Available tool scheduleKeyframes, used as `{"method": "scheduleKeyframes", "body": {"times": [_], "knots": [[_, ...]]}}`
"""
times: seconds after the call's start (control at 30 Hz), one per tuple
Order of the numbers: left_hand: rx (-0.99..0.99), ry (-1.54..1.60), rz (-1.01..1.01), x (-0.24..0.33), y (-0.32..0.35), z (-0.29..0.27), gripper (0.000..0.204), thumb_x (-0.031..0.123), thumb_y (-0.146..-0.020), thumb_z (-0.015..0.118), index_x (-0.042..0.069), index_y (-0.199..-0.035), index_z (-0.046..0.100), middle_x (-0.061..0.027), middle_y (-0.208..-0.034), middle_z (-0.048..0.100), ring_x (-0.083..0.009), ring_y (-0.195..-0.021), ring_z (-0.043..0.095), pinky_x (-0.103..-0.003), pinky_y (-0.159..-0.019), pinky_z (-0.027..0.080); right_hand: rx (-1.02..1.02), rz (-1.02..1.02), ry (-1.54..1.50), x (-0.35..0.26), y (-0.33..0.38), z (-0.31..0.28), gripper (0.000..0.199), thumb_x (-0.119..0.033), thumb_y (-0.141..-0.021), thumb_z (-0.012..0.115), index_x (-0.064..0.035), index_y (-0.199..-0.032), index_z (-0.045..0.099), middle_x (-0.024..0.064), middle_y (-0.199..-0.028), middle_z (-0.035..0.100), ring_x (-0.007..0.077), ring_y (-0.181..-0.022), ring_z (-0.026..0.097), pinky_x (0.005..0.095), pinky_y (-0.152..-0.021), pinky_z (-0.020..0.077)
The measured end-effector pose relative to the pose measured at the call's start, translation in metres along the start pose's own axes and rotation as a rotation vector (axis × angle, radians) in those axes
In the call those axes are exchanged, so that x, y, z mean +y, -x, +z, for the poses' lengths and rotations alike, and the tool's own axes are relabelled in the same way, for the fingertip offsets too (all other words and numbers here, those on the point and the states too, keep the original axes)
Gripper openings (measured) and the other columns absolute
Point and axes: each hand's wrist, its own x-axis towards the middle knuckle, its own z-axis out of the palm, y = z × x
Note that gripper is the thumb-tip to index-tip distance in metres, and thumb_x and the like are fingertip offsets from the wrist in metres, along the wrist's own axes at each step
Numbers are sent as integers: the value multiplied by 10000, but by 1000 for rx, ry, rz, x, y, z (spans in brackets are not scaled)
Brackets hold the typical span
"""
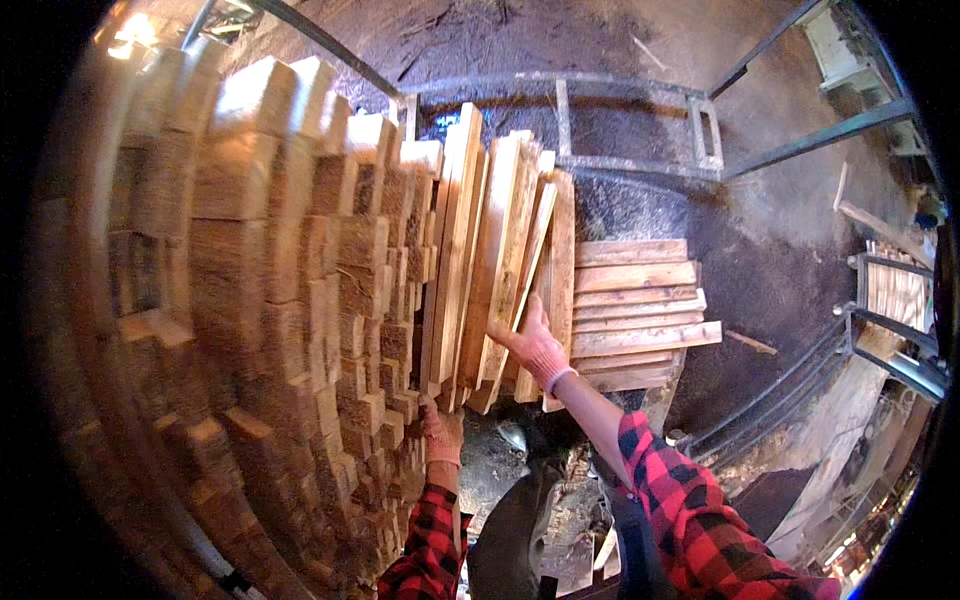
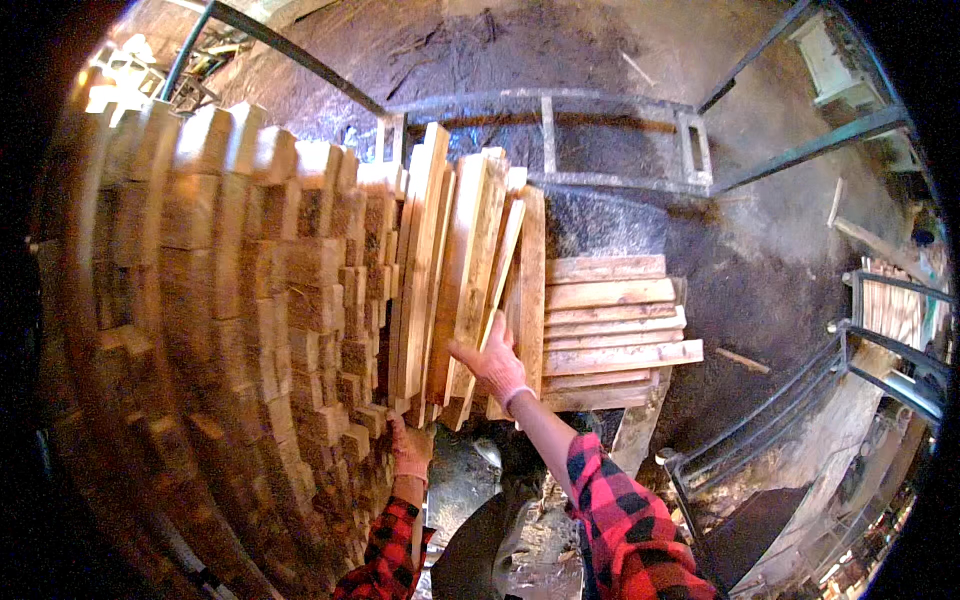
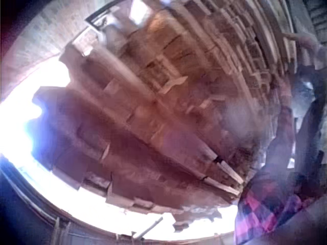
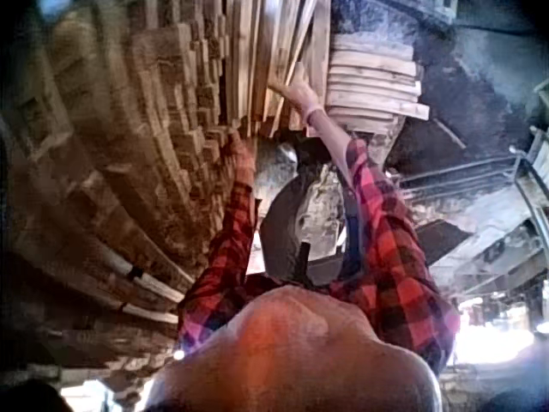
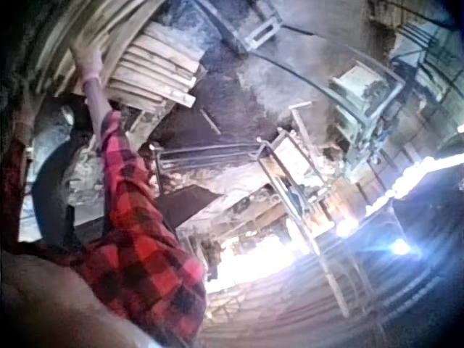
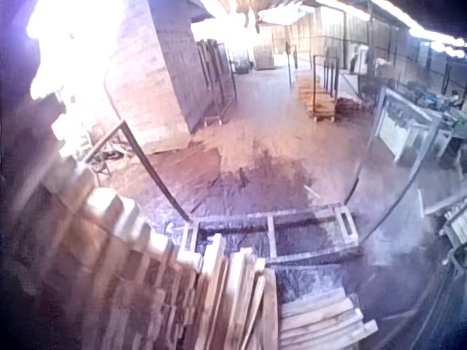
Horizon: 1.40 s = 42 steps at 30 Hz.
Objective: The person picks up several wood planks from a lower stack and places them onto a higher pallet stack, aligning them next to other planks.
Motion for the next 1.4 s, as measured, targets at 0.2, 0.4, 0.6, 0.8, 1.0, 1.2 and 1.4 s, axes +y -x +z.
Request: {"method": "scheduleKeyframes", "body": {"times": [0.2, 0.4, 0.6, 0.8, 1.0, 1.2, 1.4], "knots": [[127, 959, -189, 111, 28, 64, 668, 579, -989, 503, 84, -1435, 450, -91, -1357, 584, -293, -1288, 536, -453, -1084, 419, 39, 117, -180, -4, -43, 39, 1446, -790, -666, 752, -81, -1609, -84, 393, -1613, 8, 514, -1512, 111, 516, -1217, 240], [-310, -146, 225, 121, 115, 162, 789, 533, -920, 634, 124, -1544, 378, -200, -1498, 459, -327, -1396, 428, -437, -1166, 319, 34, -78, -66, 14, -27, 13, 1432, -691, -687, 805, -30, -1602, -76, 338, -1586, 274, 402, -1471, 336, 408, -1188, 322], [-89, -235, 159, 257, 61, 148, 629, 375, -891, 755, -9, -1351, 562, -215, -1290, 638, -360, -1167, 615, -422, -1057, 454, -291, -199, -430, 82, -77, -94, 1255, -446, -721, 902, 49, -1591, 145, 195, -1457, 525, 240, -1315, 517, 323, -1098, 405], [146, -335, -41, 266, -34, 135, 989, 645, -853, 680, -54, -1488, 389, -269, -1472, 490, -411, -1353, 473, -423, -1147, 354, -412, -180, -689, 109, -83, -43, 935, -344, -784, 874, -4, -1508, 389, 116, -1341, 608, 218, -1205, 562, 363, -1040, 458], [-153, -265, -144, 283, -44, 119, 996, 621, -857, 688, -135, -1449, 424, -256, -1464, 515, -337, -1365, 483, -381, -1156, 349, -283, -36, -730, 130, -41, -12, 520, -300, -839, 844, -8, -1236, 680, 84, -1141, 717, 183, -1035, 654, 343, -949, 534], [-457, 487, -268, 251, -34, 128, 929, 594, -895, 693, -8, -1525, 371, -141, -1457, 513, -280, -1295, 515, -396, -1105, 427, -164, -201, -534, 137, -33, -20, 868, -376, -794, 861, -24, -1477, 458, 107, -1331, 607, 213, -1181, 562, 348, -1014, 474], [-600, 796, -410, 201, 3, 143, 836, 621, -893, 674, 97, -1501, 438, -118, -1434, 535, -291, -1257, 549, -442, -1091, 454, -282, 39, -118, 68, 56, -105, 1250, -555, -712, 856, -19, -1596, 152, 226, -1434, 537, 297, -1329, 511, 369, -1096, 419]]}}
